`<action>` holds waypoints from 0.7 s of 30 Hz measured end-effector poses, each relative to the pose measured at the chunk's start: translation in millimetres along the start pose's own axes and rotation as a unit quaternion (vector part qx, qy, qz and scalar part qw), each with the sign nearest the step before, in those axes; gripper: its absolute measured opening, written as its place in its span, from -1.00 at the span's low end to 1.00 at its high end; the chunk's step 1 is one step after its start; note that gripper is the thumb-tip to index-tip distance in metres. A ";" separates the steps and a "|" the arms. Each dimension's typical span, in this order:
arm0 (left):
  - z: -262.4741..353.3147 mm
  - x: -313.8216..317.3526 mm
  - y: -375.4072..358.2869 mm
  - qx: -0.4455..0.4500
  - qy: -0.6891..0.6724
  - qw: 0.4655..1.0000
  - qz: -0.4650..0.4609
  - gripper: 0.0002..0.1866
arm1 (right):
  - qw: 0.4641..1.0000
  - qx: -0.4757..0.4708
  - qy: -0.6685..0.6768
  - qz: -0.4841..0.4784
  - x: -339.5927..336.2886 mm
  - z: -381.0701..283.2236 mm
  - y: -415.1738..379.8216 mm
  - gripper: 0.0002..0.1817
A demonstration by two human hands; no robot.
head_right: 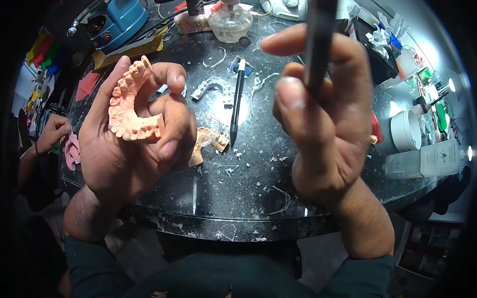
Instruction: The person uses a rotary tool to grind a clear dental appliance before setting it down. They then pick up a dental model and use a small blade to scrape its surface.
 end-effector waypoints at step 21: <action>2.3 -3.9 0.1 -0.024 0.021 0.999 -0.043 -0.31 | 0.991 -0.061 -0.116 -0.029 -9.7 15.2 11.2 -0.62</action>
Point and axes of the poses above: each hand's wrist, its own y-axis towards the middle knuckle, its own x-axis out of the palm, z = x × y, the point moved 1 cm from there along y, towards the middle knuckle, and after that the axes turned 15 degrees about x, right-handed, at the moved point
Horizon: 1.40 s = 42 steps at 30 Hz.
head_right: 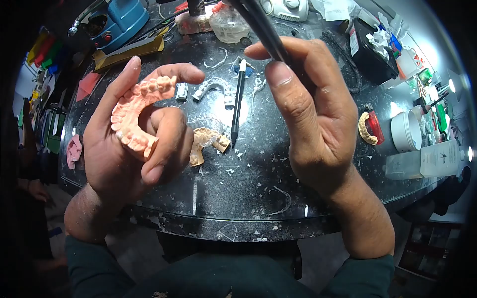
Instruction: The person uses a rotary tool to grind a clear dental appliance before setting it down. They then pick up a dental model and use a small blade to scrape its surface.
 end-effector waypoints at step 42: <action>-6.8 -16.0 7.6 -0.200 -0.291 0.927 -0.127 -0.09 | 0.997 -0.056 -0.036 -0.039 0.9 -6.5 -3.8 -0.64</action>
Point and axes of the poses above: each hand's wrist, its own y-axis towards the middle knuckle, its own x-axis out of the palm, z = x × y, the point moved 1 cm from there along y, towards the middle knuckle, and after that the axes turned 15 degrees about x, right-handed, at the moved point
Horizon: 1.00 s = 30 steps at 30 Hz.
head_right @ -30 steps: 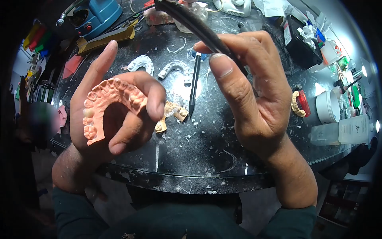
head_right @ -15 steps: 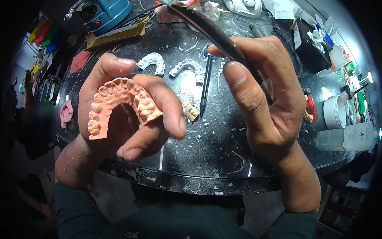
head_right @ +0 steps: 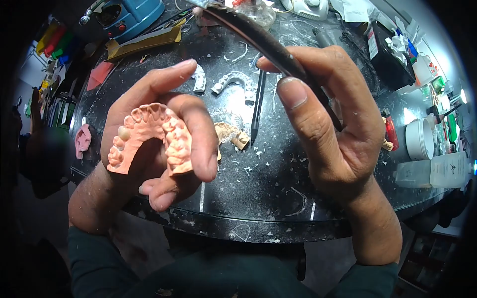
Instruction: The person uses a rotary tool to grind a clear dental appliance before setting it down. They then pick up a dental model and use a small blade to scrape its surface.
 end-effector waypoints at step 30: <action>-0.4 -3.2 -5.6 0.141 0.299 0.944 0.021 -0.45 | 0.977 -0.059 -0.191 -0.076 -5.2 -48.8 -24.3 -0.65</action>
Point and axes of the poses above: each hand's wrist, its own y-axis towards the middle knuckle, its own x-axis out of the palm, z = x × y, the point moved 1 cm from there along y, towards the middle knuckle, and after that the axes turned 15 degrees about x, right-handed, at the moved point
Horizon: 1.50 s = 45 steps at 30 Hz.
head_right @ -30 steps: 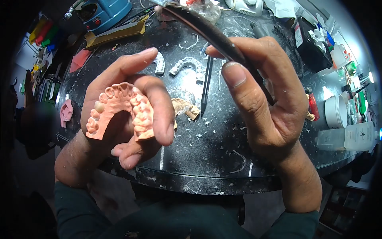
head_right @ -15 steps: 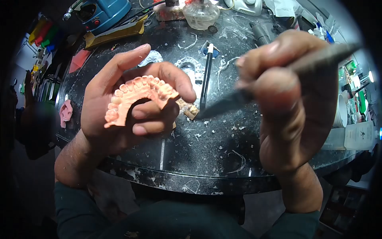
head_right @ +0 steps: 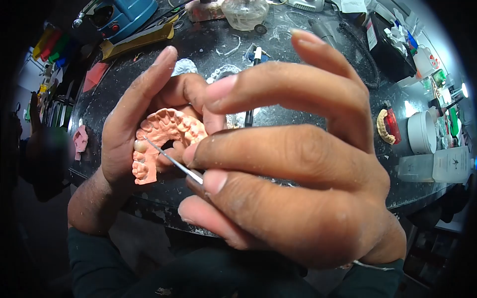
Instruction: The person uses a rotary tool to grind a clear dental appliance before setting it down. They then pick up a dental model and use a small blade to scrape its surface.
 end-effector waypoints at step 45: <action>-6.2 -0.1 0.6 0.074 0.075 0.994 -0.009 -0.47 | 0.992 -0.033 0.119 -0.037 11.9 12.6 9.1 -0.64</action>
Point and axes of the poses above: each hand's wrist, its own y-axis towards the middle knuckle, its own x-axis out of the palm, z = x × y, the point moved 1 cm from there along y, towards the middle knuckle, and after that the axes turned 15 degrees about x, right-handed, at the moved point
